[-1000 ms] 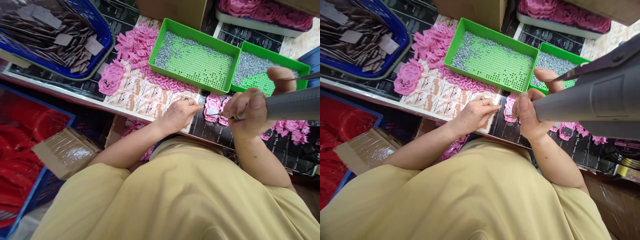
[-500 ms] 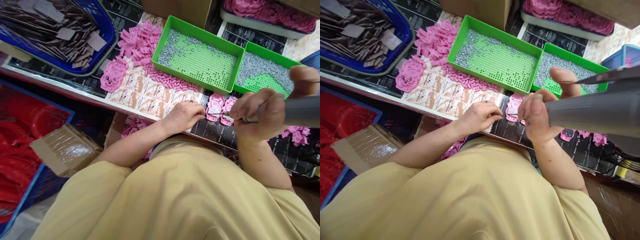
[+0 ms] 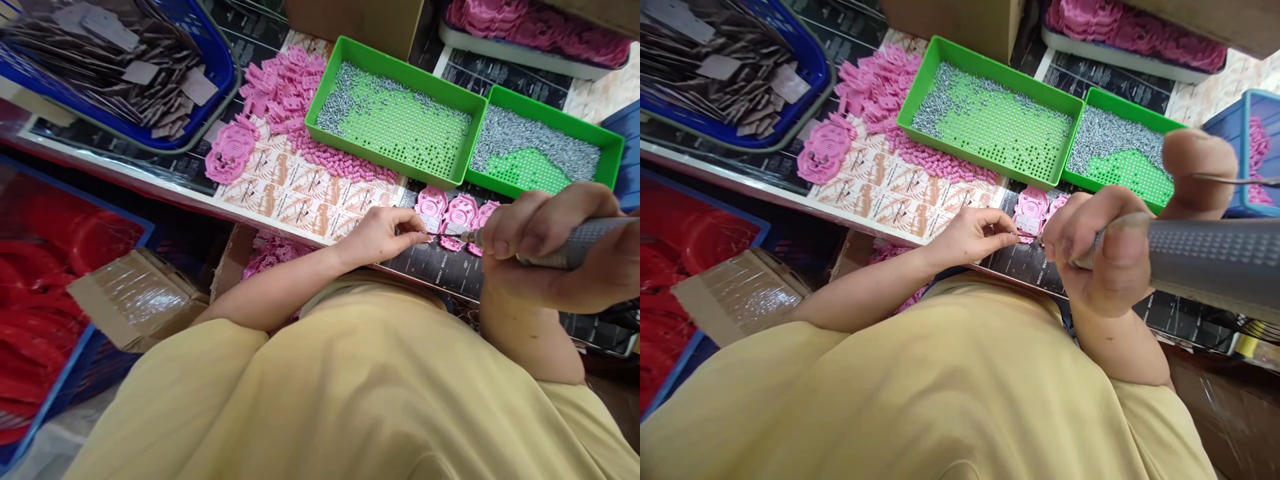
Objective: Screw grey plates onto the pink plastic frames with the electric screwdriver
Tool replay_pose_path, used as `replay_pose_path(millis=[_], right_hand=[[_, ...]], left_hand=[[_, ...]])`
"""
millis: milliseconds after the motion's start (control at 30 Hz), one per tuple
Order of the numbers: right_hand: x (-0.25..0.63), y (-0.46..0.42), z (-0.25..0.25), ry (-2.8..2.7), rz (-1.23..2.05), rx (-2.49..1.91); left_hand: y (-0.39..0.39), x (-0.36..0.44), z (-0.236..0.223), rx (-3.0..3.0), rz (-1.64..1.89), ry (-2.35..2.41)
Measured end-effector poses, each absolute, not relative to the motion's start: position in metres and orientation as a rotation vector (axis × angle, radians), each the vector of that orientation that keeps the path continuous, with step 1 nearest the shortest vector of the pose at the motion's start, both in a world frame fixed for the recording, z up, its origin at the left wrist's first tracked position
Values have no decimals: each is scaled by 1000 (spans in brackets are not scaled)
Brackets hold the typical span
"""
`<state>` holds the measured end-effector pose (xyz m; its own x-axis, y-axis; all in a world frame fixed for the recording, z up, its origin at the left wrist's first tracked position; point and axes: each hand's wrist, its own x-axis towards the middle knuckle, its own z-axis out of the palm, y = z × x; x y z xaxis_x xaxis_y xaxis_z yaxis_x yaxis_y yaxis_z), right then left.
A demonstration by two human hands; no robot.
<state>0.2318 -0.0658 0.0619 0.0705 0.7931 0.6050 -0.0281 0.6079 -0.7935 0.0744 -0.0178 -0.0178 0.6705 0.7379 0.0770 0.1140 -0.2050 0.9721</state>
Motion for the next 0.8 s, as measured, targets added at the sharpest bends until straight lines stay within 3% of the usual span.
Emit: replay_pose_path(millis=[300,800], right_hand=[[229,-71,55,-1284,702,-635],[221,-72,49,-1247,643,-719]], left_hand=[[-16,74,-28,2375,829,563],[-17,82,-24,2521,717,589]])
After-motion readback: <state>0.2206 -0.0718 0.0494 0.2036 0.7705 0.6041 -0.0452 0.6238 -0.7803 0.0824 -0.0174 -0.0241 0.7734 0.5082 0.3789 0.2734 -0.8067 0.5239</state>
